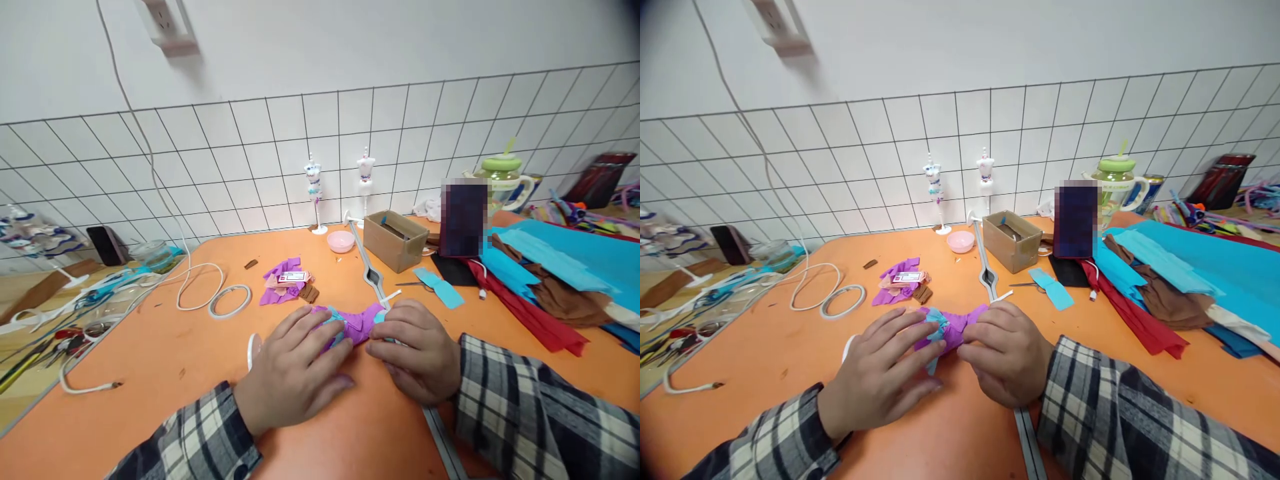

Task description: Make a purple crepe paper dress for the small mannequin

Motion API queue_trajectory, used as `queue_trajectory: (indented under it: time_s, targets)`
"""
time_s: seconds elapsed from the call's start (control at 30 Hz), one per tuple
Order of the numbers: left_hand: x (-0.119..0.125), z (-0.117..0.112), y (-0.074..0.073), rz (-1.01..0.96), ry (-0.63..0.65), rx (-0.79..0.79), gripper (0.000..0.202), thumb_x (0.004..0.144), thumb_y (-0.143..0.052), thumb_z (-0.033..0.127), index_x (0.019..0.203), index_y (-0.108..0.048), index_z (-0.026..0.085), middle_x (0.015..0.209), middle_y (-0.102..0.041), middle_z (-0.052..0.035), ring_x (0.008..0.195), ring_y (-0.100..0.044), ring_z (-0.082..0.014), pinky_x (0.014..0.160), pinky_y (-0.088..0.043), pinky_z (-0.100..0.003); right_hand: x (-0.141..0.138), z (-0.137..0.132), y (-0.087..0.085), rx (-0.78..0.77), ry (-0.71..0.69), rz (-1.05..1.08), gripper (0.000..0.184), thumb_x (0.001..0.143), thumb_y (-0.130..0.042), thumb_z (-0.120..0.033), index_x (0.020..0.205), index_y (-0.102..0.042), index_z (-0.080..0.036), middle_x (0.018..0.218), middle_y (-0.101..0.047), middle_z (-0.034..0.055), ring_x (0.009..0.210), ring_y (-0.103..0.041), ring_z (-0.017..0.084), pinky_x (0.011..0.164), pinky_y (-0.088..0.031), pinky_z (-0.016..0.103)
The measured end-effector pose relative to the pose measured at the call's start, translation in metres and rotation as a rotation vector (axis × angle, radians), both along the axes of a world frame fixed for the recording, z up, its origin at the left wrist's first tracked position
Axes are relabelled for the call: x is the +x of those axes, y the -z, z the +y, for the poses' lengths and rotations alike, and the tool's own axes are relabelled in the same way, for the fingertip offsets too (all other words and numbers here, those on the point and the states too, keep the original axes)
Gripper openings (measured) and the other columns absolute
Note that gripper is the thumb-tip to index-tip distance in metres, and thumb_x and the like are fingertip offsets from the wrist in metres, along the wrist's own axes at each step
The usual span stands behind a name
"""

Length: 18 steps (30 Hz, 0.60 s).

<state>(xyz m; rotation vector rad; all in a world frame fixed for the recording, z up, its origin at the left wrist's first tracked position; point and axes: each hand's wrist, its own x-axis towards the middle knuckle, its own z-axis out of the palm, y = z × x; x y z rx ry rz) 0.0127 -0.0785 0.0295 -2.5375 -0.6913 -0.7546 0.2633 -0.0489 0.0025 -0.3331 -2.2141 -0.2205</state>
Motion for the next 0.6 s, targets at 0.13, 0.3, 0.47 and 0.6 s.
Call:
queue_trajectory:
  time_s: [0.13, 0.3, 0.47, 0.6]
  targets:
    - [0.004, 0.008, 0.004, 0.089, -0.080, -0.113, 0.038, 0.090, -0.057, 0.044, 0.118, -0.064, 0.020, 0.119, -0.071, -0.0072, 0.113, -0.061, -0.0301, 0.102, -0.043, -0.050, 0.001, 0.006, 0.002, -0.074, 0.047, -0.091, 0.029, 0.076, -0.052, -0.010, 0.101, -0.065, -0.018, 0.095, -0.069, 0.0062, 0.087, -0.056, 0.022, 0.078, -0.044, 0.039]
    - [0.007, 0.013, 0.009, 0.084, -0.137, -0.250, 0.037, 0.092, -0.053, 0.048, 0.109, -0.064, 0.018, 0.108, -0.072, -0.0079, 0.104, -0.064, -0.0285, 0.100, -0.045, -0.049, 0.009, 0.016, 0.008, -0.110, 0.101, -0.142, 0.028, 0.078, -0.052, -0.011, 0.101, -0.066, -0.019, 0.093, -0.070, 0.0049, 0.085, -0.055, 0.022, 0.078, -0.042, 0.040]
    - [0.005, 0.022, 0.010, 0.048, -0.220, -0.374, 0.039, 0.090, -0.055, 0.051, 0.107, -0.063, 0.017, 0.112, -0.070, -0.0117, 0.119, -0.058, -0.0323, 0.101, -0.045, -0.051, 0.008, 0.019, 0.008, -0.053, 0.153, -0.189, 0.030, 0.080, -0.052, -0.011, 0.105, -0.066, -0.018, 0.094, -0.070, 0.0047, 0.087, -0.055, 0.021, 0.080, -0.041, 0.040]
    - [0.005, 0.031, 0.011, -0.007, -0.260, -0.376, 0.037, 0.091, -0.054, 0.051, 0.103, -0.061, 0.017, 0.109, -0.070, -0.0134, 0.119, -0.058, -0.0330, 0.097, -0.048, -0.051, 0.002, 0.020, 0.007, -0.057, 0.200, -0.209, 0.033, 0.080, -0.053, -0.012, 0.111, -0.065, -0.018, 0.099, -0.071, 0.0047, 0.089, -0.056, 0.021, 0.083, -0.039, 0.040]
